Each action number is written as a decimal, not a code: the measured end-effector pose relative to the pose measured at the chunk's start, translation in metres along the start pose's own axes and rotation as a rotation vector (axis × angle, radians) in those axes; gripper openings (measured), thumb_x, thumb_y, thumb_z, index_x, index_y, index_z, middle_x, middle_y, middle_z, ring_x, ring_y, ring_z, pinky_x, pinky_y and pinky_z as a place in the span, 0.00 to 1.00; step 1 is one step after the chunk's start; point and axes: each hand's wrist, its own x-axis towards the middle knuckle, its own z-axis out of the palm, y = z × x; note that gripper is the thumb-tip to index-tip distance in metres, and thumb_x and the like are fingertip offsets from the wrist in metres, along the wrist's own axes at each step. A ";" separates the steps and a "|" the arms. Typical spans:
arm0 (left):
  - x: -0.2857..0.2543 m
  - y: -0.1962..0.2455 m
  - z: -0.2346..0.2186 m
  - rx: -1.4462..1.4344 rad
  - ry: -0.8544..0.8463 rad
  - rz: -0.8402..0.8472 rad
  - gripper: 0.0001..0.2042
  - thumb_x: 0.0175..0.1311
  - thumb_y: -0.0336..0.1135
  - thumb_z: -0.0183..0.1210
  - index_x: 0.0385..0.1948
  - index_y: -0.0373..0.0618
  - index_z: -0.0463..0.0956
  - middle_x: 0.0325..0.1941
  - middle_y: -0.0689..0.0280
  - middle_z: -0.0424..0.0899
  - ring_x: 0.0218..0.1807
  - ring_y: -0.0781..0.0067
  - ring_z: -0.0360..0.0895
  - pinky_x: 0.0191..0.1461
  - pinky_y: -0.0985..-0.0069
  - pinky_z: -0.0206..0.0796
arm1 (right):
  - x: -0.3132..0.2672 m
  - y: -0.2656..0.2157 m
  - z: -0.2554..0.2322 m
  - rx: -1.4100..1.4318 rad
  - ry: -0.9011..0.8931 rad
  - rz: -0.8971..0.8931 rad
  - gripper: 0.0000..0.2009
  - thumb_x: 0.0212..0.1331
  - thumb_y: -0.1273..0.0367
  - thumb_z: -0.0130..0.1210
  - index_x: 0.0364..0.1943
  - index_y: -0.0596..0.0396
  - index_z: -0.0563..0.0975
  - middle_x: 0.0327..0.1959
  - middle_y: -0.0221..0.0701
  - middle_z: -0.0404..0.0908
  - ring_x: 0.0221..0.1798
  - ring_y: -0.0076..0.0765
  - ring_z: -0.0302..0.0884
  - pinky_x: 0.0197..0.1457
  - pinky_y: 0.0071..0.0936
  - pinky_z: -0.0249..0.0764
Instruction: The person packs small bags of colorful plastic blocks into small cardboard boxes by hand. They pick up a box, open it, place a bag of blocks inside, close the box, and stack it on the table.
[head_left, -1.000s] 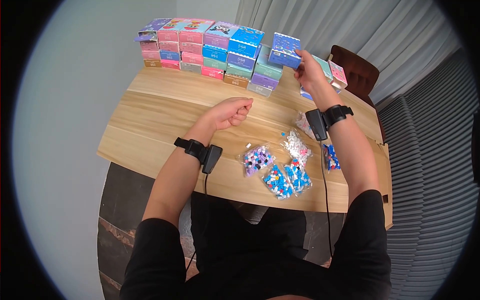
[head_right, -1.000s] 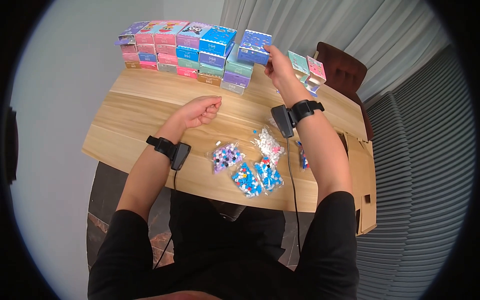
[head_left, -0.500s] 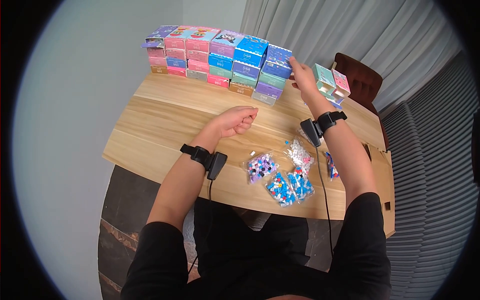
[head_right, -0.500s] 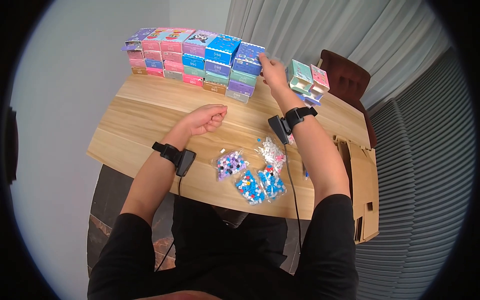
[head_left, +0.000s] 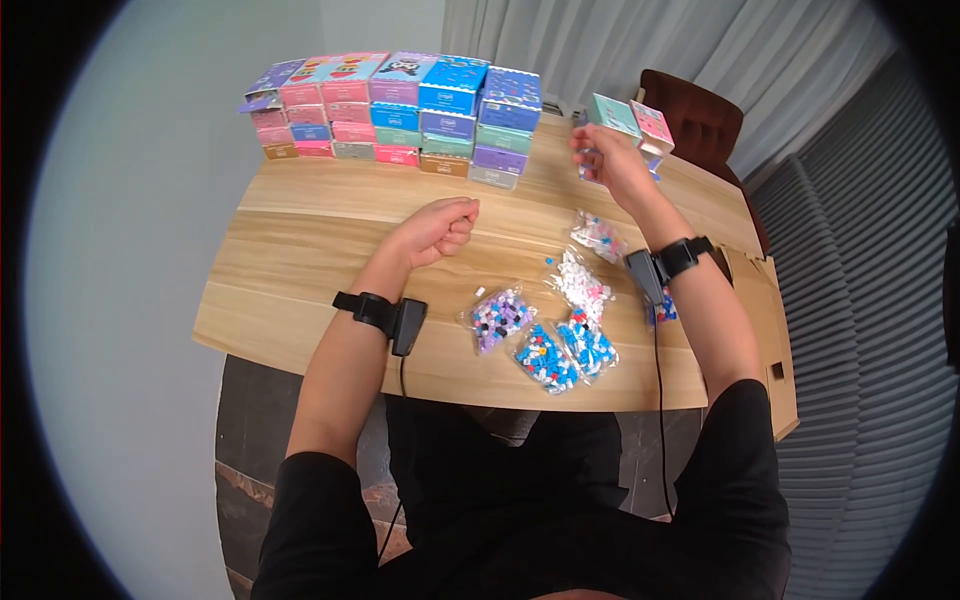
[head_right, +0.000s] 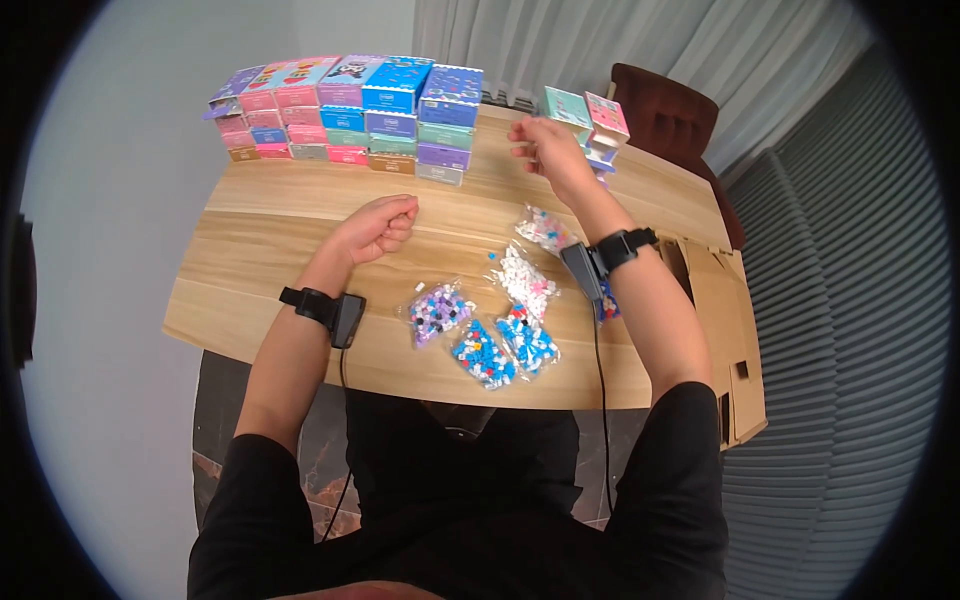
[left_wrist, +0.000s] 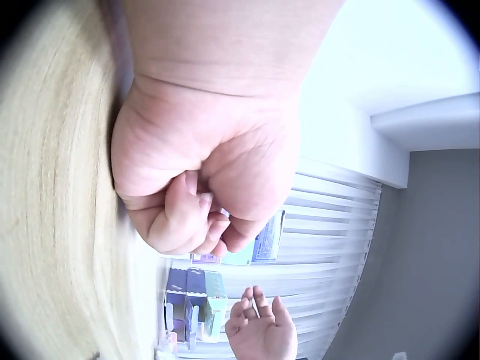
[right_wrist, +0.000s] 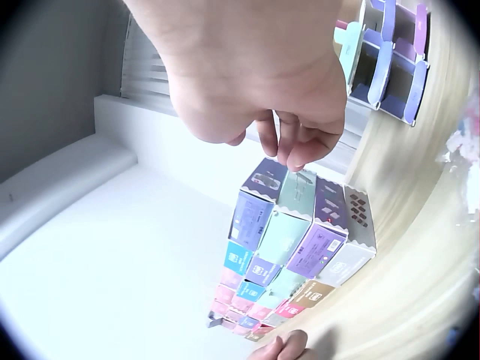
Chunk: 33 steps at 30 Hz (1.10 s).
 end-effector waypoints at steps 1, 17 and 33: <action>0.000 0.001 0.000 0.000 0.001 0.007 0.10 0.73 0.39 0.49 0.28 0.50 0.66 0.18 0.80 0.57 0.18 0.90 0.51 0.17 0.88 0.40 | -0.015 0.001 -0.008 -0.020 -0.015 0.000 0.15 0.70 0.57 0.48 0.47 0.53 0.77 0.43 0.26 0.80 0.42 0.22 0.75 0.43 0.23 0.71; -0.007 0.003 0.003 0.034 0.041 0.028 0.11 0.74 0.38 0.47 0.28 0.49 0.66 0.20 0.78 0.58 0.18 0.90 0.52 0.16 0.90 0.41 | -0.225 0.080 -0.038 -0.100 -0.102 0.164 0.10 0.66 0.70 0.56 0.47 0.60 0.77 0.36 0.24 0.79 0.39 0.15 0.74 0.41 0.18 0.71; -0.009 0.005 0.009 0.029 0.083 0.017 0.11 0.74 0.38 0.48 0.28 0.49 0.66 0.19 0.79 0.56 0.19 0.89 0.51 0.17 0.89 0.41 | -0.041 0.042 -0.082 0.476 0.141 0.260 0.22 0.67 0.53 0.53 0.46 0.60 0.70 0.37 0.39 0.83 0.32 0.29 0.83 0.30 0.18 0.81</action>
